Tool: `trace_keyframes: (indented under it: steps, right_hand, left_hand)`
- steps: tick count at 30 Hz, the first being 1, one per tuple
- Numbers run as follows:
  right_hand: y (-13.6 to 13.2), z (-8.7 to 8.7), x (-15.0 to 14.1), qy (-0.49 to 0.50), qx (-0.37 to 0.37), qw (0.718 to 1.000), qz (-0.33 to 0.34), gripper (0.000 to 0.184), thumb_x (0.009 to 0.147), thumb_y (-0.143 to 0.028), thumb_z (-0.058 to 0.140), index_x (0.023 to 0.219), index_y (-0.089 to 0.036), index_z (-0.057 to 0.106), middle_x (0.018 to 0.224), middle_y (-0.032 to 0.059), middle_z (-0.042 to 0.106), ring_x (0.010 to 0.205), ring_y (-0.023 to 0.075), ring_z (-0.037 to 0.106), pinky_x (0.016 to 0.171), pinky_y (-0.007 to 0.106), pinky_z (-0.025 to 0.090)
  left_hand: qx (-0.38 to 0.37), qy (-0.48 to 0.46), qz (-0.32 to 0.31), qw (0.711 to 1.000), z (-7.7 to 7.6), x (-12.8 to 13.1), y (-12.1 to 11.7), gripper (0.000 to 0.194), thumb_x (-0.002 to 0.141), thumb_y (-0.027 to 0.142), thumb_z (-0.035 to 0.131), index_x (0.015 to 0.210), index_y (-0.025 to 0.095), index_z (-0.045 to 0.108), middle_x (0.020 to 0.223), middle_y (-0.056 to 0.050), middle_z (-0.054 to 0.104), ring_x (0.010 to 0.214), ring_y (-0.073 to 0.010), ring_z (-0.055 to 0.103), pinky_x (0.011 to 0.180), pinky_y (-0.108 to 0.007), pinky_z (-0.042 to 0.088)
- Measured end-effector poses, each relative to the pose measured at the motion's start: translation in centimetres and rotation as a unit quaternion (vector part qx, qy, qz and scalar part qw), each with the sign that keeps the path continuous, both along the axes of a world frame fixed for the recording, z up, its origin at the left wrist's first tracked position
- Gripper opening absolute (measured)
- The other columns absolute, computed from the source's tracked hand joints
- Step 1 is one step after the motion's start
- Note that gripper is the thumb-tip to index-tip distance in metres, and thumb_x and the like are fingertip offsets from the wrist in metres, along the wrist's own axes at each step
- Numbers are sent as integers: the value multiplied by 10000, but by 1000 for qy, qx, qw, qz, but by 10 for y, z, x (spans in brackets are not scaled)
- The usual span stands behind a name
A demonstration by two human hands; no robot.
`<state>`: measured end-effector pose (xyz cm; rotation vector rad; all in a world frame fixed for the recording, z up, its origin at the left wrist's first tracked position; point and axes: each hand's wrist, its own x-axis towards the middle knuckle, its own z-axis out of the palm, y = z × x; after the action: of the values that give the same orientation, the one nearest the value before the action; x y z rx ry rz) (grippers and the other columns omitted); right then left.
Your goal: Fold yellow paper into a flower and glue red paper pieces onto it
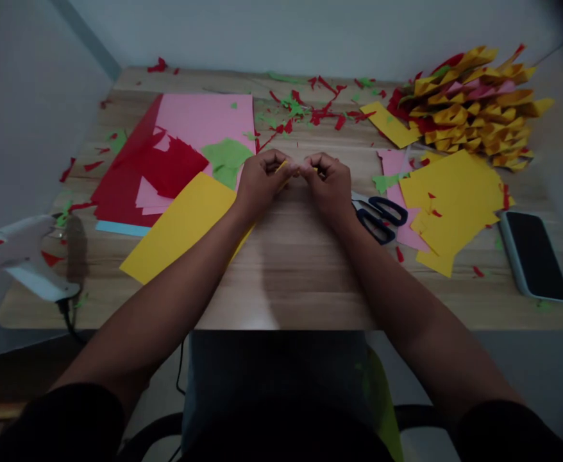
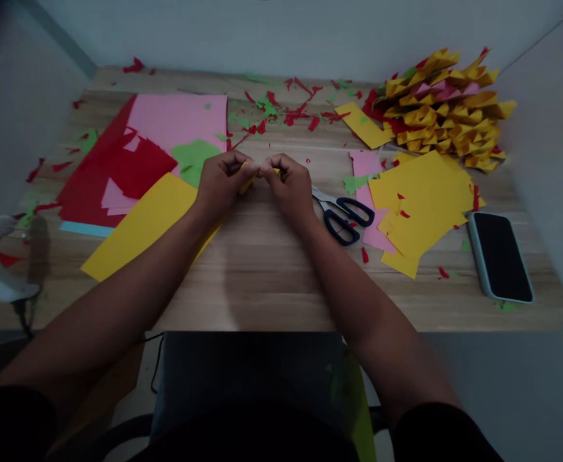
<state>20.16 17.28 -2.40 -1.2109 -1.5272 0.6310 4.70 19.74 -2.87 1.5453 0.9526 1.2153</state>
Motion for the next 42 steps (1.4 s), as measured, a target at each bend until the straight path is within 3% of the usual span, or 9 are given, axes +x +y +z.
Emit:
trace_keyframes:
  steps: [7, 14, 18, 24, 30, 36, 42]
  right_hand:
    - [-1, -1, 0, 14, -52, 998, 12, 269, 842, -453, 646, 728, -210, 628, 668, -18, 591, 622, 131, 499, 607, 282, 396]
    - [3, -10, 5, 56, -61, 997, -7, 421, 752, -599, 725, 651, -216, 580, 589, -32, 521, 551, 121, 432, 534, 282, 330]
    - [2, -9, 8, 56, -74, 996, 10, 507, 723, -685, 722, 611, -234, 520, 552, -42, 485, 512, 118, 398, 505, 283, 304]
    - [2, -9, 9, 54, -41, 998, -11, 498, 791, -650, 683, 588, -245, 476, 511, -58, 418, 486, 118, 368, 510, 290, 296]
    - [-2, -4, 5, 26, -38, 998, 34, 467, 781, -667, 674, 666, -223, 584, 609, -31, 505, 566, 121, 415, 555, 285, 336]
    - [-1, -4, 7, 28, -52, 996, 72, 500, 775, -708, 649, 692, -224, 558, 614, -37, 466, 568, 120, 403, 559, 282, 344]
    - [-2, -5, 8, -7, -34, 996, 86, 489, 851, -667, 593, 658, -230, 491, 608, -36, 428, 589, 129, 400, 570, 285, 342]
  left_hand:
    - [16, 32, -1, 999, -2, -4, -1, 347, 793, 525, 744, 764, 190, 658, 660, 3, 651, 574, -101, 555, 549, -230, 421]
    - [32, 32, 9, 999, -5, -4, 1, 317, 823, 445, 725, 698, 193, 580, 647, 12, 628, 574, -99, 531, 560, -242, 416]
    - [-10, 1, 35, 999, -3, -3, -1, 339, 770, 389, 776, 667, 196, 517, 667, 18, 591, 588, -94, 496, 549, -240, 389]
    - [-42, -21, 20, 999, -1, -7, 2, 235, 818, 323, 723, 717, 194, 554, 667, 14, 578, 569, -96, 482, 524, -240, 354]
    - [5, 10, -7, 1000, -6, -7, 4, 214, 812, 331, 725, 716, 179, 607, 657, 22, 574, 594, -93, 495, 572, -232, 391]
    - [26, 11, -22, 999, -6, -4, 1, 279, 834, 445, 697, 773, 174, 672, 736, 0, 638, 680, -109, 548, 640, -231, 429]
    - [28, 34, -14, 999, -8, -4, 4, 250, 836, 380, 696, 708, 182, 612, 676, 17, 582, 629, -104, 501, 601, -233, 403]
